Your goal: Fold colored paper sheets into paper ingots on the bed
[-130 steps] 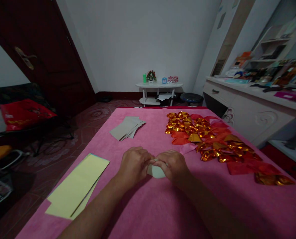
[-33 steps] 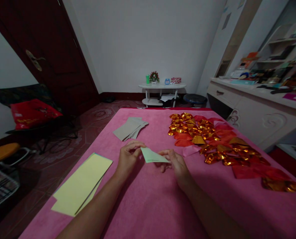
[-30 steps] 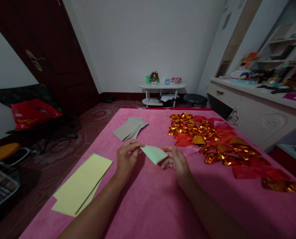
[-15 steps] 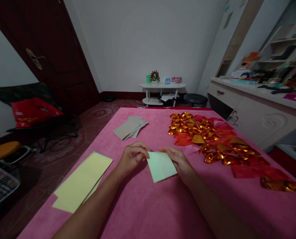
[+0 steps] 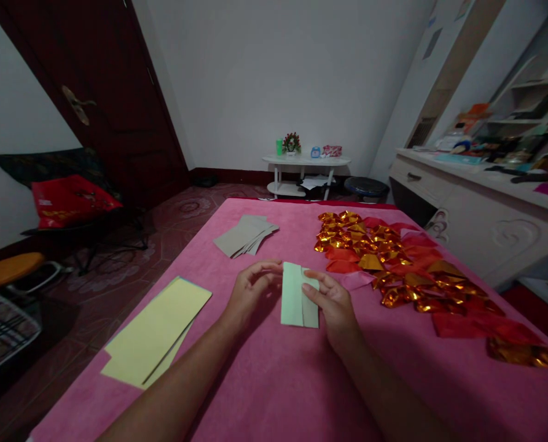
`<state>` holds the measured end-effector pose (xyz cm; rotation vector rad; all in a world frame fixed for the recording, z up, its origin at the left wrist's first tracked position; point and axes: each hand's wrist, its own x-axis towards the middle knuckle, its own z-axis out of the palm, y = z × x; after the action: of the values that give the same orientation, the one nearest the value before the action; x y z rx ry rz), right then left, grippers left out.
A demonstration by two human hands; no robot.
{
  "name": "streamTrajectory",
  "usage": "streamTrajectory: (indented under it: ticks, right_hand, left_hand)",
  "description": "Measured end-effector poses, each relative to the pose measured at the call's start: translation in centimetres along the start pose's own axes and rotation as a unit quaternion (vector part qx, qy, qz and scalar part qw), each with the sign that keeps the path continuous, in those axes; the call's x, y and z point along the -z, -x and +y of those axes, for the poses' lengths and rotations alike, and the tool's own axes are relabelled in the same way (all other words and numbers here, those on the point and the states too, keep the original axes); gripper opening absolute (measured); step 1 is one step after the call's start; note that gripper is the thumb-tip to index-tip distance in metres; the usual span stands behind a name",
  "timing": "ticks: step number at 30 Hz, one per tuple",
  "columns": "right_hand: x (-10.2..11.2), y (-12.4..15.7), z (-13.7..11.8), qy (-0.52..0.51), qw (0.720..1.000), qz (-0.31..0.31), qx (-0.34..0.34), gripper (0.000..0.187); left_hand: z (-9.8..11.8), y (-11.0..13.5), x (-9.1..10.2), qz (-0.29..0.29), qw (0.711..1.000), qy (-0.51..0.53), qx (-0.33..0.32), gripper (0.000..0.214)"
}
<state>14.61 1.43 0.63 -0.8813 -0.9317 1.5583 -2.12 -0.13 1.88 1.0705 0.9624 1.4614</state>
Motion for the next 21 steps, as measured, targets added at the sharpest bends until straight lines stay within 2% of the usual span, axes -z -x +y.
streamTrajectory:
  ticks: [2, 5, 10, 16, 18, 21]
  right_hand:
    - [-0.2, 0.1, 0.3, -0.003, 0.999, 0.036, 0.036, 0.043]
    - [-0.3, 0.2, 0.5, 0.008, 0.997, 0.056, 0.055, 0.042]
    - [0.1, 0.0, 0.4, 0.037, 0.996, 0.039, 0.074, 0.045]
    - [0.6, -0.1, -0.5, 0.047, 0.996, 0.006, 0.077, 0.047]
    - [0.8, -0.1, -0.6, 0.076, 0.994, -0.012, 0.078, 0.042]
    - [0.9, -0.3, -0.5, 0.127, 0.985, -0.023, 0.112, 0.024]
  left_hand:
    - [-0.2, 0.2, -0.3, -0.019, 0.998, 0.047, 0.048, 0.029]
    - [-0.5, 0.3, -0.6, -0.026, 0.997, 0.028, 0.072, 0.041]
    - [-0.3, 0.1, -0.7, 0.021, 0.996, -0.029, 0.082, 0.034]
    - [0.2, 0.1, -0.6, 0.011, 0.992, -0.066, 0.104, 0.032]
    - [0.1, 0.1, -0.5, 0.000, 0.991, -0.077, 0.108, 0.031]
    - [-0.1, 0.1, -0.4, -0.017, 0.990, -0.096, 0.105, 0.032]
